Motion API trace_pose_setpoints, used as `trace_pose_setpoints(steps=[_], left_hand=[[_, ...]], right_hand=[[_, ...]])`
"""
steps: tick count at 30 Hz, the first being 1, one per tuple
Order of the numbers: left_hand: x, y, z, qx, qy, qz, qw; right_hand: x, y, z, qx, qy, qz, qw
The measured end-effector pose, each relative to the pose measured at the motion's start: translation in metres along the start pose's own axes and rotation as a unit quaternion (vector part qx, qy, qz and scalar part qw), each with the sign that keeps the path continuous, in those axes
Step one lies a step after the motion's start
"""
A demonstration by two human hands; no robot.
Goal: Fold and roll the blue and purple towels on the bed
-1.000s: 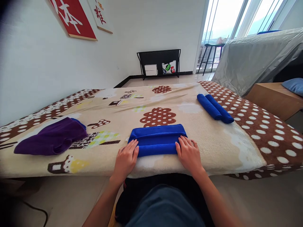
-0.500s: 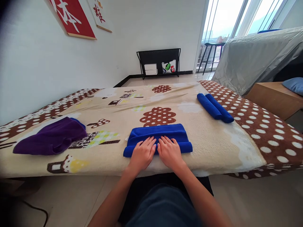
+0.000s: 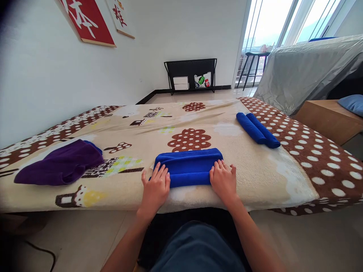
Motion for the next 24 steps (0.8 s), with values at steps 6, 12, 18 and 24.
trace_pose_setpoints(steps=[6, 12, 18, 24], left_hand=[[0.064, 0.025, 0.021, -0.109, 0.127, -0.074, 0.983], [0.031, 0.038, 0.039, -0.131, 0.040, -0.065, 0.988], [-0.022, 0.030, 0.032, -0.087, -0.069, -0.029, 0.993], [-0.012, 0.033, 0.037, -0.096, -0.046, 0.011, 0.994]], right_hand=[[-0.076, 0.009, -0.001, -0.083, -0.126, 0.073, 0.986], [-0.058, 0.023, 0.022, -0.121, -0.072, 0.082, 0.987], [-0.001, 0.025, 0.034, -0.081, 0.025, 0.030, 0.996], [-0.015, 0.031, 0.034, -0.099, -0.007, 0.025, 0.995]])
Point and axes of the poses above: each hand's wrist, its own z-axis towards the middle knuckle, its own y-axis out of the palm, x = y × z, the point moved 10 cm from there along z, towards the middle knuckle, and after that the axes turned 2 degrees about y, right-handed, at the moved point
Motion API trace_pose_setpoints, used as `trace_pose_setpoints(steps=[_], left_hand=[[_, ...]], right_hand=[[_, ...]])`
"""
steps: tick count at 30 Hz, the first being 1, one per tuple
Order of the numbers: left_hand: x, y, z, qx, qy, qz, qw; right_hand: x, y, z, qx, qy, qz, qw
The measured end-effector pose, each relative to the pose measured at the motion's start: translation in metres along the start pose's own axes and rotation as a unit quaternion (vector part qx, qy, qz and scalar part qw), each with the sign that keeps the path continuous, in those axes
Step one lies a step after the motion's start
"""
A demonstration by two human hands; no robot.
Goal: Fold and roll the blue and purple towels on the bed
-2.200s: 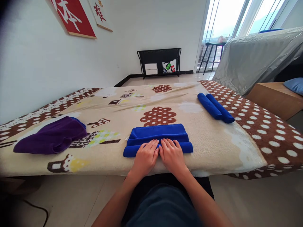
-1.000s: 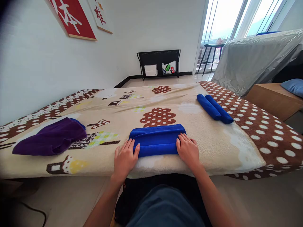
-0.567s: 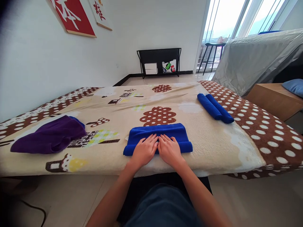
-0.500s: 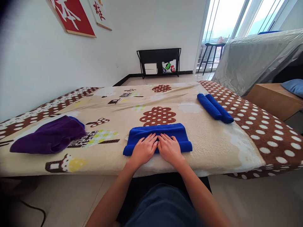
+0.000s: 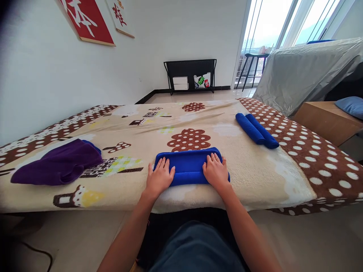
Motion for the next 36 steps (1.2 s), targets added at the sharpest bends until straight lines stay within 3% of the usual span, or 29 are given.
trace_pose_setpoints(steps=[4, 7, 10, 15, 18, 25, 36], left_hand=[[0.045, 0.013, 0.010, -0.079, 0.126, -0.047, 0.988], [0.059, 0.024, 0.020, -0.122, 0.149, -0.082, 0.978], [0.046, 0.031, 0.032, -0.120, 0.105, -0.081, 0.984], [0.000, 0.028, 0.037, -0.075, -0.031, -0.053, 0.995], [-0.013, 0.029, 0.036, -0.082, -0.077, -0.035, 0.993], [-0.022, 0.036, 0.042, -0.113, -0.089, -0.040, 0.989], [-0.032, 0.036, 0.042, -0.095, -0.129, -0.016, 0.987]], right_hand=[[-0.037, 0.011, 0.006, -0.068, -0.095, 0.042, 0.992], [-0.056, 0.016, 0.012, -0.100, -0.147, 0.057, 0.982], [-0.051, 0.019, 0.021, -0.106, -0.129, 0.058, 0.984], [0.001, 0.019, 0.036, -0.063, 0.025, 0.024, 0.997], [0.019, 0.022, 0.039, -0.054, 0.073, 0.008, 0.996], [0.027, 0.026, 0.042, -0.070, 0.083, 0.001, 0.994], [0.032, 0.026, 0.044, -0.068, 0.076, 0.020, 0.995]])
Point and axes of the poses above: each hand's wrist, its own z-axis towards the middle knuckle, its own y-axis out of the palm, x = y × z, the point moved 10 cm from there along z, towards the middle knuckle, and after that the axes turned 2 degrees about y, right-handed, at the moved point
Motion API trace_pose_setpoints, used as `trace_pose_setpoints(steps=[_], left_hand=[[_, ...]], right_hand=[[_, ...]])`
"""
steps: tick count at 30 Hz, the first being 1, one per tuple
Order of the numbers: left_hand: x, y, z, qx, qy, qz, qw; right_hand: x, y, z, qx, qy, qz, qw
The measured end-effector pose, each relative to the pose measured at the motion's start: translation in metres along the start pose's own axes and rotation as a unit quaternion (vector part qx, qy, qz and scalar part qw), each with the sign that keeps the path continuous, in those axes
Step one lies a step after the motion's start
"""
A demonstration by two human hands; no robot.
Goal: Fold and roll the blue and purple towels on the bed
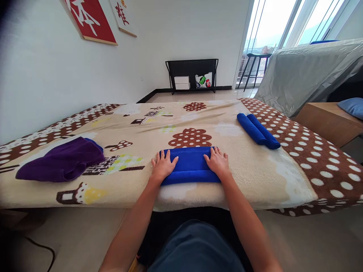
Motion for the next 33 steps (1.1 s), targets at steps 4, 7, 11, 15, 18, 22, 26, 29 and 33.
trace_pose_setpoints(steps=[4, 7, 11, 15, 18, 22, 26, 29, 33], left_hand=[[-0.001, 0.001, 0.000, 0.007, 0.004, -0.013, 1.000], [-0.002, 0.001, 0.001, 0.024, 0.008, -0.031, 0.999], [0.000, -0.014, -0.002, 0.091, 0.030, -0.079, 0.992], [0.009, -0.058, -0.035, 0.271, 0.133, -0.142, 0.943], [0.011, -0.068, -0.065, 0.317, 0.218, -0.151, 0.911], [0.004, -0.053, -0.089, 0.268, 0.303, -0.141, 0.904], [-0.018, -0.046, -0.111, 0.263, 0.328, -0.144, 0.896], [-0.030, -0.044, -0.127, 0.243, 0.352, -0.143, 0.892], [-0.039, -0.036, -0.134, 0.176, 0.348, -0.124, 0.913]], right_hand=[[0.000, -0.001, -0.001, 0.015, -0.006, 0.016, 1.000], [0.001, -0.003, -0.001, 0.035, -0.012, 0.032, 0.999], [-0.001, -0.016, -0.003, 0.080, -0.027, 0.060, 0.995], [-0.002, -0.040, -0.021, 0.157, -0.064, 0.095, 0.981], [-0.003, -0.061, -0.057, 0.259, -0.152, 0.146, 0.943], [0.010, -0.054, -0.099, 0.272, -0.240, 0.158, 0.918], [0.031, -0.041, -0.120, 0.245, -0.271, 0.147, 0.919], [0.043, -0.041, -0.129, 0.230, -0.281, 0.136, 0.922], [0.051, -0.039, -0.130, 0.162, -0.271, 0.105, 0.943]])
Point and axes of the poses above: each hand's wrist, its own z-axis towards the middle knuckle, its own y-axis out of the palm, x = y × z, the point moved 10 cm from there along z, towards the middle knuckle, and after that the axes turned 2 degrees about y, right-handed, at the moved point
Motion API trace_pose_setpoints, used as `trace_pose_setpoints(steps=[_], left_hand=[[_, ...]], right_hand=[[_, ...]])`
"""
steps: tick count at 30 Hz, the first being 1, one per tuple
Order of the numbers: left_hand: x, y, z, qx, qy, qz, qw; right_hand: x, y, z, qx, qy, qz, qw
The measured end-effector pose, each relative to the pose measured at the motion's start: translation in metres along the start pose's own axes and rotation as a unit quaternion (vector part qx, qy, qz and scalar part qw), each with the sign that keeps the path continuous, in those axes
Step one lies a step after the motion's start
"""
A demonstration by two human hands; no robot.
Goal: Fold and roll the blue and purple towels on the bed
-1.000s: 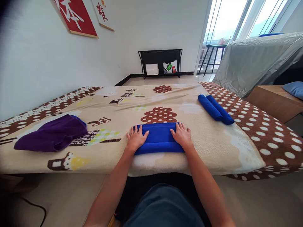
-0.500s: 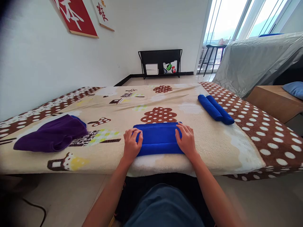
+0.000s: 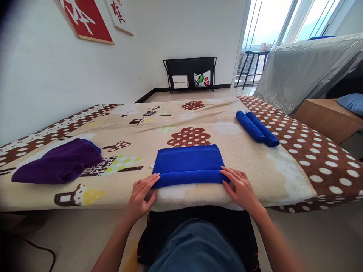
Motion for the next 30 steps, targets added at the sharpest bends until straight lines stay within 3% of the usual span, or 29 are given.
trace_pose_setpoints(steps=[3, 11, 17, 24, 27, 30], left_hand=[[-0.007, 0.002, 0.000, -0.015, -0.026, -0.019, 0.999], [-0.042, -0.001, 0.000, 0.018, -0.152, -0.099, 0.983], [-0.050, -0.001, -0.004, 0.018, -0.203, -0.157, 0.966], [-0.060, 0.001, -0.019, 0.030, -0.249, -0.203, 0.947], [-0.054, -0.006, -0.018, 0.040, -0.242, -0.153, 0.957], [-0.040, -0.017, -0.008, 0.056, -0.221, -0.055, 0.972]], right_hand=[[0.003, 0.001, 0.000, -0.033, 0.010, -0.010, 0.999], [0.015, 0.006, 0.008, -0.030, 0.064, -0.005, 0.997], [0.021, 0.001, 0.008, -0.020, 0.085, 0.039, 0.995], [0.014, -0.002, 0.005, -0.077, 0.066, 0.095, 0.990], [0.018, -0.002, 0.006, -0.042, 0.091, 0.069, 0.993], [0.020, -0.011, 0.004, 0.056, 0.139, 0.002, 0.989]])
Point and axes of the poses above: each hand's wrist, its own z-axis towards the middle knuckle, its own y-axis out of the palm, x = y × z, the point moved 10 cm from there along z, towards the middle knuckle, and after that the axes turned 2 degrees about y, right-handed, at the moved point
